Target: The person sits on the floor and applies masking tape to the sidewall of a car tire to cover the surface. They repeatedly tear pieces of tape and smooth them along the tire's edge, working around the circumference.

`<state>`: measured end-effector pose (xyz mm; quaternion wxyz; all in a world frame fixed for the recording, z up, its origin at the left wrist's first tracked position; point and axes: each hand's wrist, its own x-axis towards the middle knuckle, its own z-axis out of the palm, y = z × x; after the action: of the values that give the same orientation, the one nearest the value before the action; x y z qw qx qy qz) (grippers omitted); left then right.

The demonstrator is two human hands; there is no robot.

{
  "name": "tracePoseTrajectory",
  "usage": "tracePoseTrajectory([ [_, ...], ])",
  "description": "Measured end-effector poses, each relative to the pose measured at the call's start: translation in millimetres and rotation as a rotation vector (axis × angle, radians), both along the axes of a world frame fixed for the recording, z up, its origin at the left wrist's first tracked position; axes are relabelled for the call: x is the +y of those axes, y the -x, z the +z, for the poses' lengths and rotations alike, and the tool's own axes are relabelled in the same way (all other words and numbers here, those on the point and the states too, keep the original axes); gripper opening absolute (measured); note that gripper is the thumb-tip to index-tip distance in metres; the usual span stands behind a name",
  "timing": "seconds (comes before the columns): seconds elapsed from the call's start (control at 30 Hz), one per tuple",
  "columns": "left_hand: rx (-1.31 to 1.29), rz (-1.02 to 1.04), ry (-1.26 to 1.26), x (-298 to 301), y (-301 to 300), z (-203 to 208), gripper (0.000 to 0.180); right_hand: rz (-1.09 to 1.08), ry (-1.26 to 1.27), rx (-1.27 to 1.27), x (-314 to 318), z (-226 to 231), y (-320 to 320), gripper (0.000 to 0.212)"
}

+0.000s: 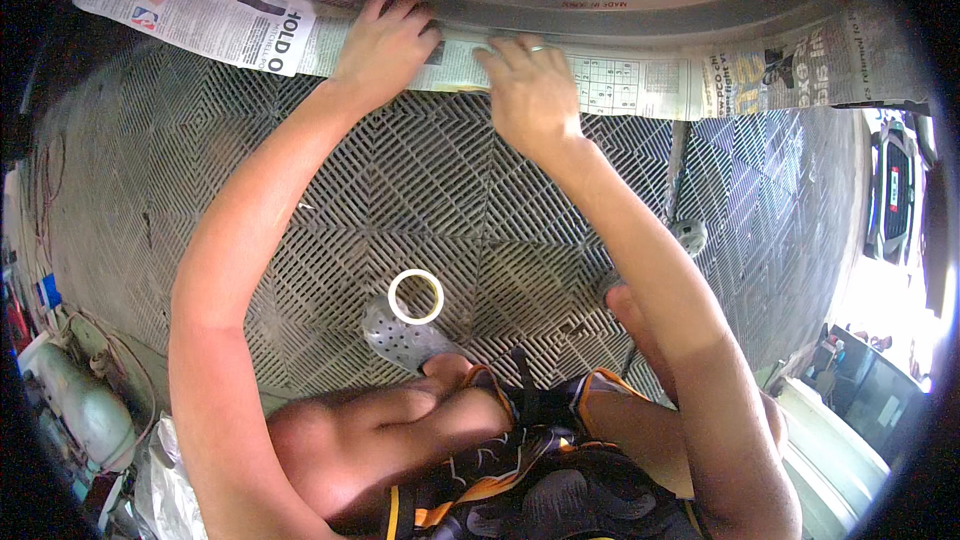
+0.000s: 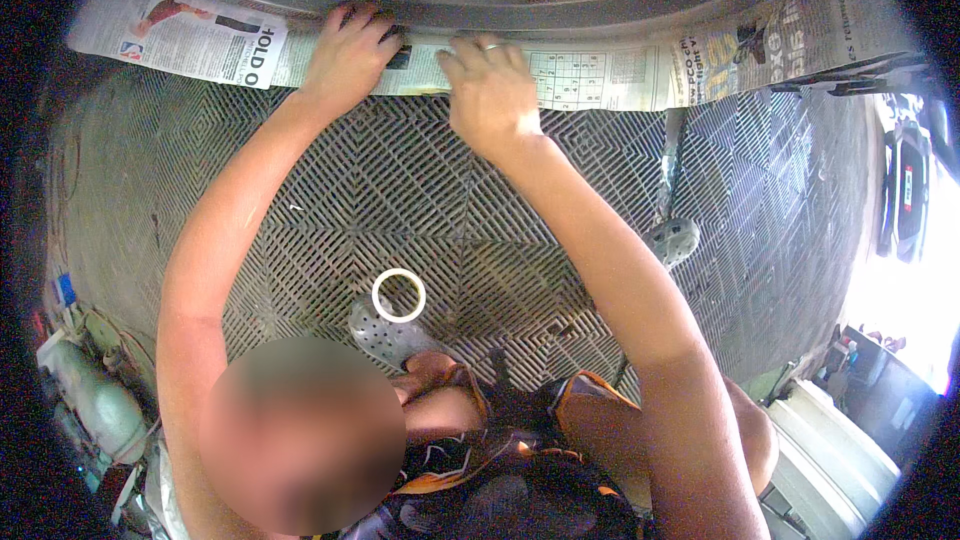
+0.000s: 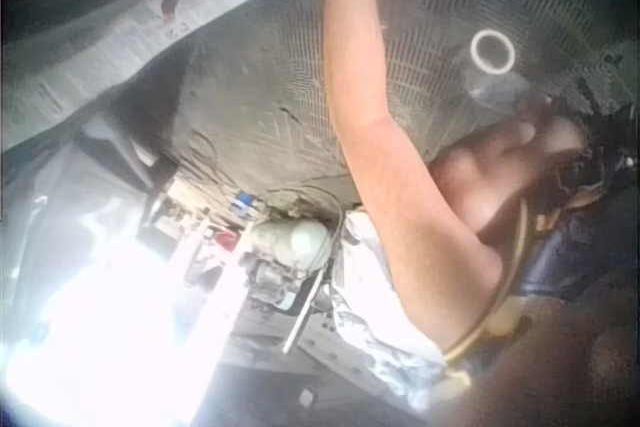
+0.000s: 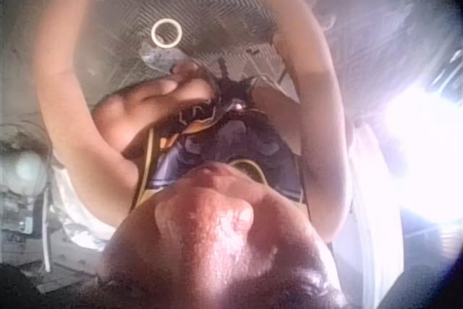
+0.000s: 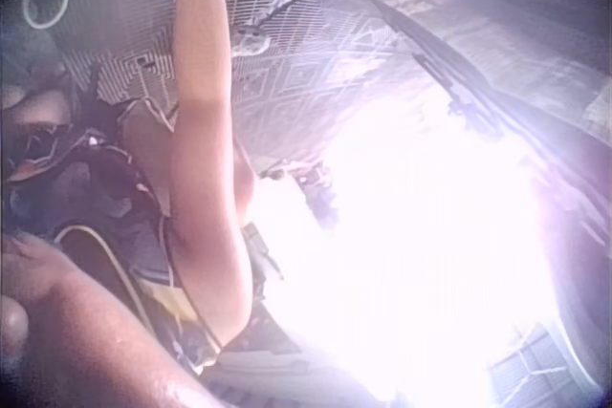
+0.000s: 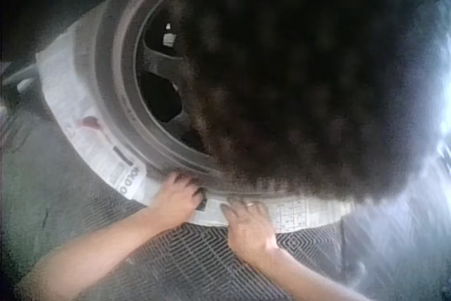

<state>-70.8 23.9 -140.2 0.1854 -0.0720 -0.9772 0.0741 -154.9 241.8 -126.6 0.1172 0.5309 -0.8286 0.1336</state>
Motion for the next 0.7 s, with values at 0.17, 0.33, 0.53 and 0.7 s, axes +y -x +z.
tracePoseTrajectory([
  [0.17, -0.011, 0.012, 0.014, -1, 2, -2, 0.020, 0.083, -0.006, -0.025, -17, -9, -1, 0.044],
  [0.33, -0.005, 0.040, 0.032, -2, -1, 2, 0.019, 0.077, -0.048, -0.097, -22, -6, 0, 0.044],
  [0.53, 0.105, -0.021, 0.047, -7, -9, 4, 0.019, 0.043, -0.034, -0.087, -25, -10, -6, 0.042],
  [0.7, 0.101, -0.014, -0.003, -1, -13, 6, 0.021, 0.026, -0.020, -0.087, -25, -12, -11, 0.041],
])
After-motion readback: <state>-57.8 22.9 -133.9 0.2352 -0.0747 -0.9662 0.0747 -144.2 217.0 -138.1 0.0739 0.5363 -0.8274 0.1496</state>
